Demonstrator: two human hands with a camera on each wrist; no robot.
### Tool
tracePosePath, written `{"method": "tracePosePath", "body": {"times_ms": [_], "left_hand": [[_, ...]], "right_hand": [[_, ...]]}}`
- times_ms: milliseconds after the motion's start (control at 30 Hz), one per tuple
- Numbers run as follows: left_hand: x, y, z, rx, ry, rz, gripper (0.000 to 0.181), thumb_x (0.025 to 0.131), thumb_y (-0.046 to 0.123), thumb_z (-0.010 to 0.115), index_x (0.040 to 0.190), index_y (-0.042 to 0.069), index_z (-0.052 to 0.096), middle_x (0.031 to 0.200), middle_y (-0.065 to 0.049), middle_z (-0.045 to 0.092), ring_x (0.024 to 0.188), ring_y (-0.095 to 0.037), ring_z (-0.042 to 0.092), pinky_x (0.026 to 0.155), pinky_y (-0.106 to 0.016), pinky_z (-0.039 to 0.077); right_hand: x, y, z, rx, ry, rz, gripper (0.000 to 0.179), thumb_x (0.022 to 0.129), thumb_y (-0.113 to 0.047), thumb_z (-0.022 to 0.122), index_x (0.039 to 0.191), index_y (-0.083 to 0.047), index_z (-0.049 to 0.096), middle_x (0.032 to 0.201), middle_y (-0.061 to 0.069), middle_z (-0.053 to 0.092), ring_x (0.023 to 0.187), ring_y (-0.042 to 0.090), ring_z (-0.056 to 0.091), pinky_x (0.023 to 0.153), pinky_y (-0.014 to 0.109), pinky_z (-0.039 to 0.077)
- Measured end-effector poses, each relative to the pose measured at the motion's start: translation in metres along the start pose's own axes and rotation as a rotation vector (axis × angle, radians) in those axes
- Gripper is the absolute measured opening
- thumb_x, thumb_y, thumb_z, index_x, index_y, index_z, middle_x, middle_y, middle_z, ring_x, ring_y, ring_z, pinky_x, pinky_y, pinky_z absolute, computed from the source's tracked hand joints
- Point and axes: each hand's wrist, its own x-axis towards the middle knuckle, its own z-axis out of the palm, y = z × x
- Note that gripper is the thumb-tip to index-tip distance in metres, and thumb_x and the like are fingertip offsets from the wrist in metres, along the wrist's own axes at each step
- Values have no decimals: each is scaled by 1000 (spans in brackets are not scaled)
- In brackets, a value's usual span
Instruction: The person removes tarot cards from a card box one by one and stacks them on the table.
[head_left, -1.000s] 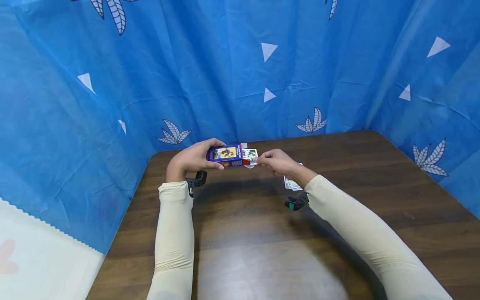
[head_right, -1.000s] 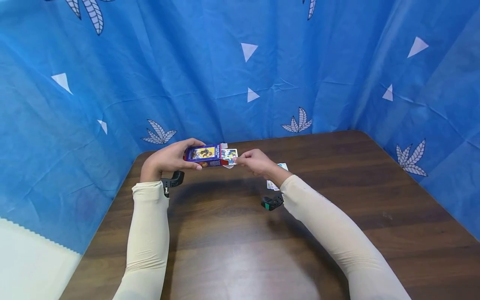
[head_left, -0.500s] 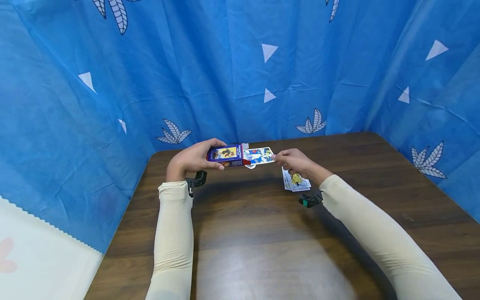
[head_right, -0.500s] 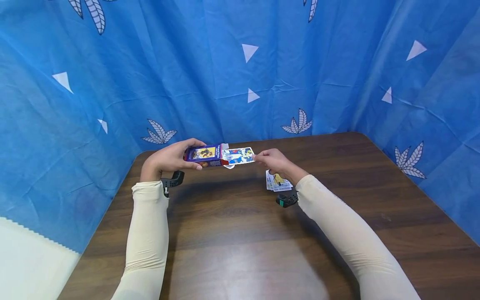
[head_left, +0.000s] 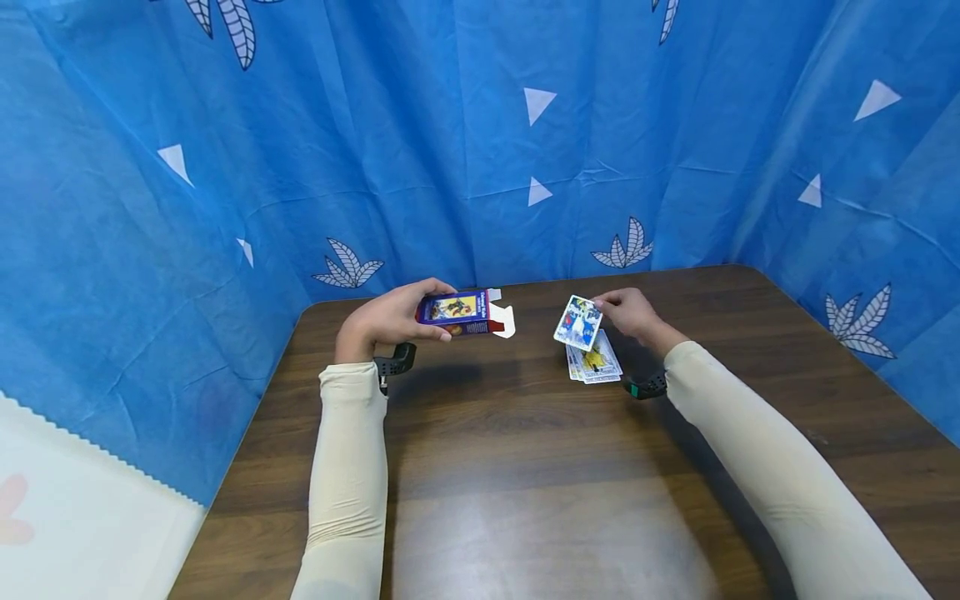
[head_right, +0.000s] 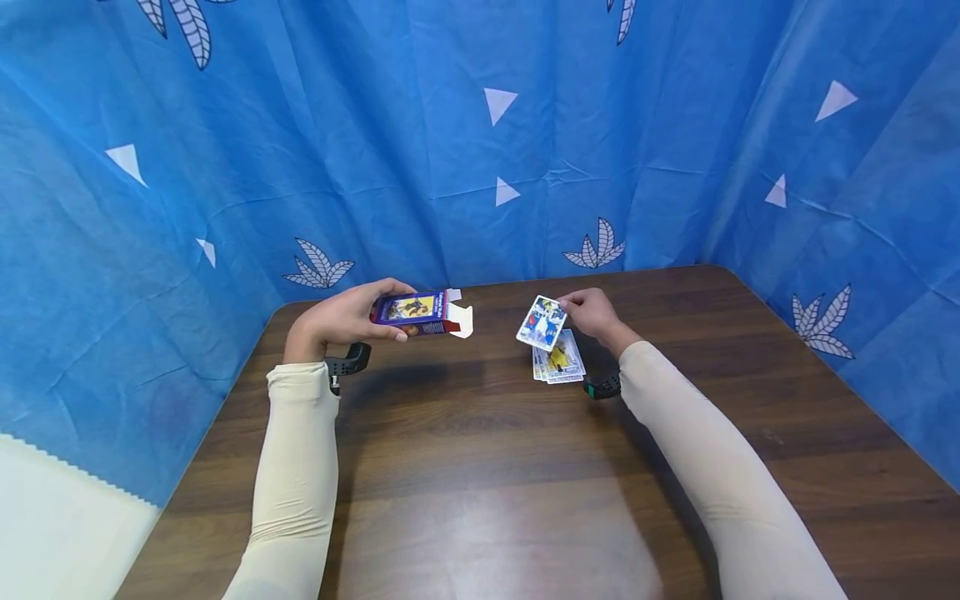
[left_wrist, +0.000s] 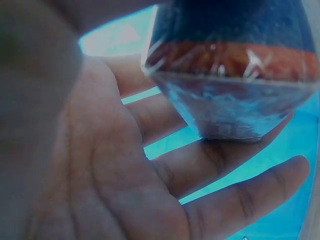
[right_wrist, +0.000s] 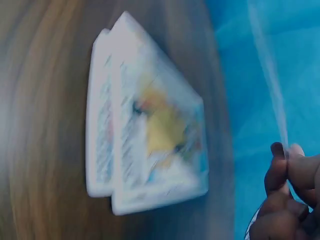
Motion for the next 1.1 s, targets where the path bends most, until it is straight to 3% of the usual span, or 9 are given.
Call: {"method": "tracePosePath", "body": {"times_ms": [133,500,700,800,900,1000,1100], "left_hand": [[0,0,0,-2,-14,12,73,72,45,74,133,24,38,127,-4,46,111,-25,48,94,-41,46],[2,0,-3,-6,-7,15,74,72,42,75,134,22,38,129,-5,46,113,-25,47,95,-42,45],[3,-2,-2,-4,-7,3,74,73,41,75,133,23,38,130,-6,45,114,-26,47,96,-43,44],[4,-3,-2,-2,-3,0,74,72,40,76,133,23,38,130,-5,46,114,-26,47,96,-43,45],[4,-3,-2,-2,0,7,73,72,40,76,133,22,39,129,-5,46,113,-25,48,95,-42,45],[5,-2,-1,0,0,14,73,72,40,76,133,22,39,128,-5,47,112,-24,48,95,-42,45],[6,-2,-1,1,-5,14,75,71,43,76,133,22,39,128,-5,46,112,-25,48,95,-42,45]], "right_hand": [[3,9,0,-111,33,-5,39,93,-34,52,112,-2,64,108,17,59,89,27,50,68,32,45],[2,9,3,-360,2,-31,22,89,-24,60,90,-6,72,94,12,67,78,24,54,63,30,43],[1,7,10,-421,9,-5,16,88,-20,60,84,-7,69,87,9,65,76,23,55,65,34,44],[0,-1,14,-405,33,-30,18,89,-23,59,87,-7,66,86,9,63,76,23,55,64,34,44],[-5,-19,20,-347,69,-107,23,90,-30,57,88,-8,64,85,8,61,73,21,54,62,32,42],[-15,-46,29,-191,61,-212,28,91,-34,55,89,-7,64,83,10,59,71,20,50,60,30,41],[-27,-75,42,38,-20,-283,34,91,-39,55,89,-6,63,80,10,57,66,16,46,56,29,39]]}}
